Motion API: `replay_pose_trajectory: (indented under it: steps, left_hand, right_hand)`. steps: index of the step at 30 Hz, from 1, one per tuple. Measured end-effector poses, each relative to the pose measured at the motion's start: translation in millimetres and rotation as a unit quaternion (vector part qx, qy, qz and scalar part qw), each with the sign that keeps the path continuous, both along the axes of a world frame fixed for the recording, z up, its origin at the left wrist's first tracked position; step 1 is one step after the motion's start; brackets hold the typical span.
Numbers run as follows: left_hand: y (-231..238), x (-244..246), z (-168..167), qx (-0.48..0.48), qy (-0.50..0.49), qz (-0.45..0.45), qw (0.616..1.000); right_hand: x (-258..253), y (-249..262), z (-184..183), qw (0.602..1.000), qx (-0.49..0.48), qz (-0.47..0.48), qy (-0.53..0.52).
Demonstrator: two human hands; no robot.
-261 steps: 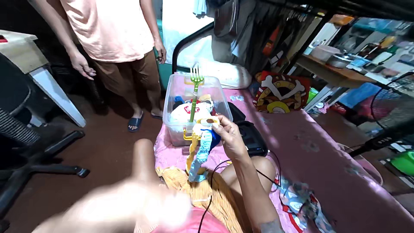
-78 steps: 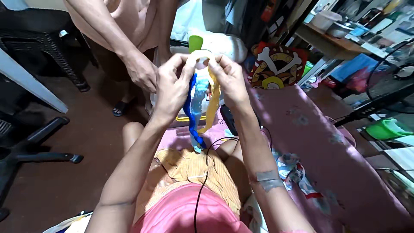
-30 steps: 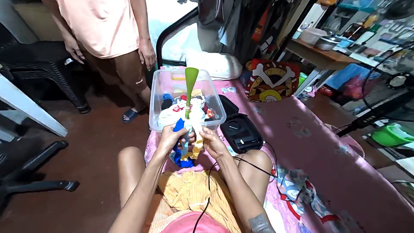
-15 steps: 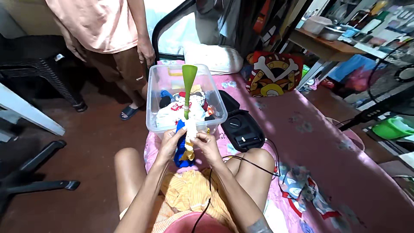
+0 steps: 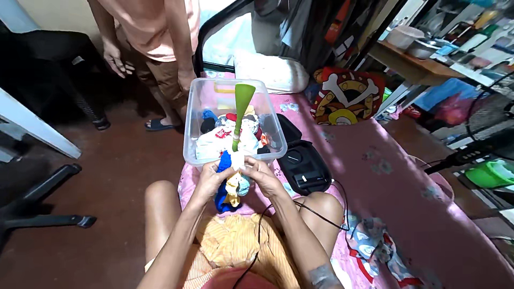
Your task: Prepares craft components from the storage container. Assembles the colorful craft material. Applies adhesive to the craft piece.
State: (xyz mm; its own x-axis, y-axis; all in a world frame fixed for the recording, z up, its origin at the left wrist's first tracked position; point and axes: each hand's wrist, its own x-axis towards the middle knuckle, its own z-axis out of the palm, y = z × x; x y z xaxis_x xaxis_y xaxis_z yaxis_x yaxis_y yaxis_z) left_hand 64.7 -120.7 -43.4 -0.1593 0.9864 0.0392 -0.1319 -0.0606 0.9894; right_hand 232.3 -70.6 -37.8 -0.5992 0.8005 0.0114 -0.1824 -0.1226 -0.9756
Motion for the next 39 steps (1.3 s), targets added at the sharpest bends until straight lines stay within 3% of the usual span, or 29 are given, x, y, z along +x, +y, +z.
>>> replay_pose_trajectory:
  steps: [6, 12, 15, 19, 39]
  left_hand:
    - [-8.4, -3.0, 7.9, -0.016, 0.06, 0.003, 0.998]
    - [-17.3, -23.9, 12.3, -0.048, -0.036, -0.053, 0.997]
    - [-20.8, -31.2, 11.0, -0.035, -0.091, -0.09, 0.991]
    - [-23.1, -22.6, 4.6, -0.009, -0.086, -0.108, 0.99]
    - [-15.7, 0.2, -21.3, 0.09, 0.072, 0.055, 0.992]
  right_hand:
    - [-6.5, 13.7, 1.6, 0.999, 0.016, -0.027, 0.028]
    - [1.7, 12.4, 0.5, 0.997, 0.071, 0.005, 0.0]
    - [-1.3, 8.8, -0.3, 0.994, 0.101, -0.038, -0.019]
    - [-12.7, 0.7, -4.5, 0.992, 0.087, -0.086, 0.004]
    - [-11.1, -16.2, -20.0, 0.992, -0.068, -0.005, 0.102]
